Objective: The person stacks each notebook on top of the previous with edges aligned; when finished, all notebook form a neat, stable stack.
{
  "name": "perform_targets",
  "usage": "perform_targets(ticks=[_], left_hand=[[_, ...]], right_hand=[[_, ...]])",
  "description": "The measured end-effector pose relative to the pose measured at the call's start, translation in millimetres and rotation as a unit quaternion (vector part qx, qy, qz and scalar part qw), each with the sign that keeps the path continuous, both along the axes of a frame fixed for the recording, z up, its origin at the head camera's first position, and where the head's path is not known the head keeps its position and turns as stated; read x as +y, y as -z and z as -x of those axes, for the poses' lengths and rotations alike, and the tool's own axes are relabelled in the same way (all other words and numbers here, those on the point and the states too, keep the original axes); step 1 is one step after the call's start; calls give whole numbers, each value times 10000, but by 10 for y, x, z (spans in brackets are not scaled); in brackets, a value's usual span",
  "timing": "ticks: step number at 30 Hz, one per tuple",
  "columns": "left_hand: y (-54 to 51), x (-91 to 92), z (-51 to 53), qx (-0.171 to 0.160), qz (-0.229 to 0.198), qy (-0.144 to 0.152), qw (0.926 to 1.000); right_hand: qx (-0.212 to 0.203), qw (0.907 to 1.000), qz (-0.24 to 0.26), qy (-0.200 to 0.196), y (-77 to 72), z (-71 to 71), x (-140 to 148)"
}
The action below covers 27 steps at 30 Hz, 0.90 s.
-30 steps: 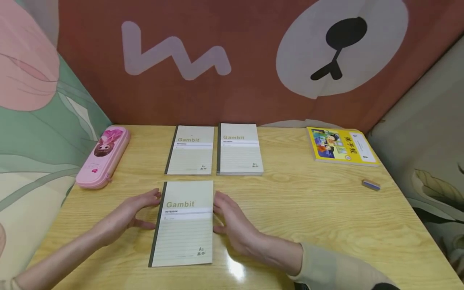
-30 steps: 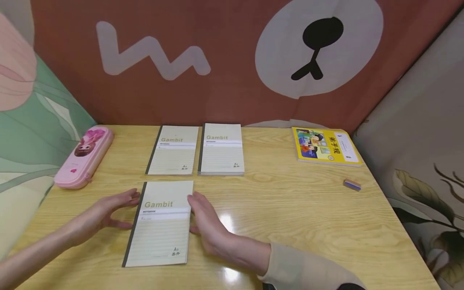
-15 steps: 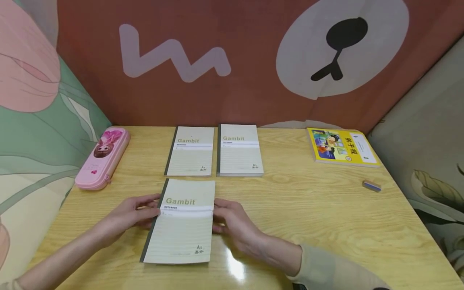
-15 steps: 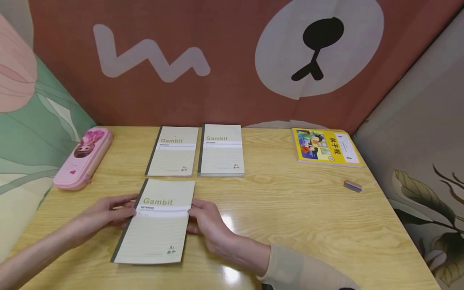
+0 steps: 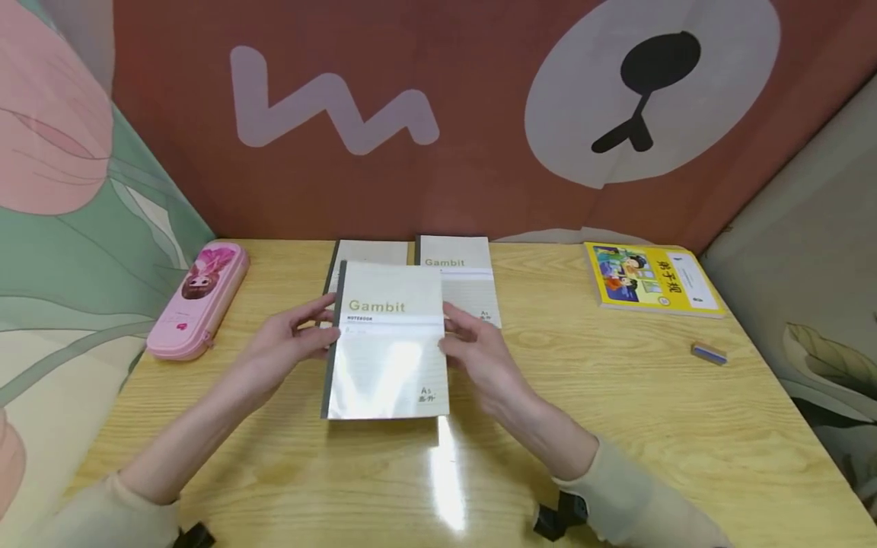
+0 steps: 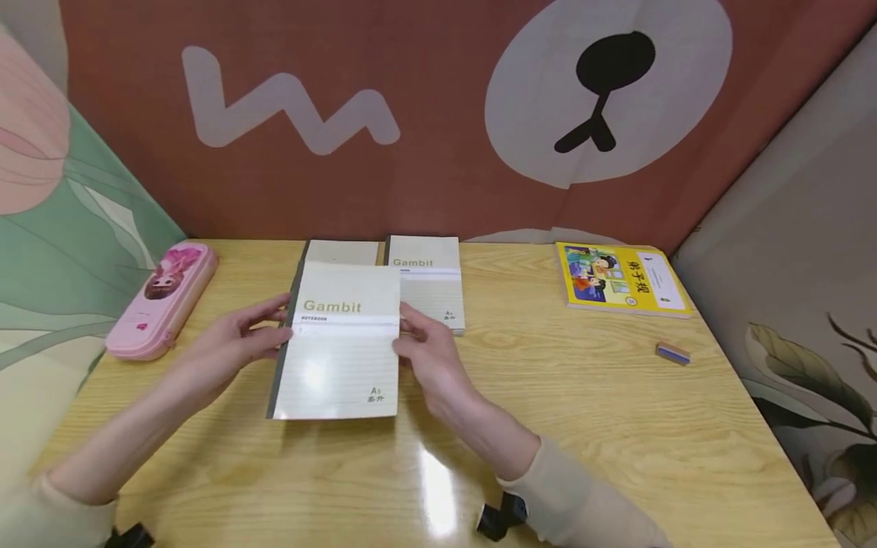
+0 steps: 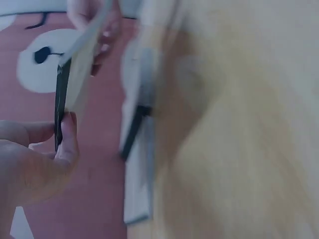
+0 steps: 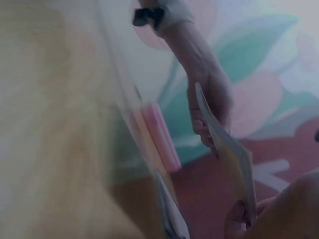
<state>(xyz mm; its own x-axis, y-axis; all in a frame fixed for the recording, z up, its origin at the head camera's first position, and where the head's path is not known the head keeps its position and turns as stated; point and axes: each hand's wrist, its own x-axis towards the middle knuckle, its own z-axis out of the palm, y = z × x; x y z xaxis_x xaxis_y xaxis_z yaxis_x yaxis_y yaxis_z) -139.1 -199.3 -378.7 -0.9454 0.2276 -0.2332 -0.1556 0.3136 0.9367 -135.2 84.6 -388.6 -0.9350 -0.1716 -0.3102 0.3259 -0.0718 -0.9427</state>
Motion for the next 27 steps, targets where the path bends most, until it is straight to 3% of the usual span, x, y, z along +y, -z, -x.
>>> perform_targets(ticks=[5, 10, 14, 17, 20, 27], left_hand=[[3, 334, 380, 30, -890, -490, 9948], [94, 645, 762, 1, -1761, -907, 9802], [205, 868, 993, -113, -2309, -1167, 9659], [287, 996, 1107, -347, -2488, -1326, 9588], [347, 1087, 1168, -577, -2455, -1386, 9577], [430, 1218, 1194, -635, -1891, -1211, 9724]], right_hand=[[-78, 9994, 147, 314, -88, 393, 218], [-180, 9966, 388, 710, -70, 798, 418], [-230, 9945, 431, 931, 20, 1056, 543], [-183, 9938, 440, 1001, 106, 1182, 619], [-120, 9936, 368, 1059, 195, 1260, 672], [-84, 9931, 64, 1172, 414, 1360, 746]])
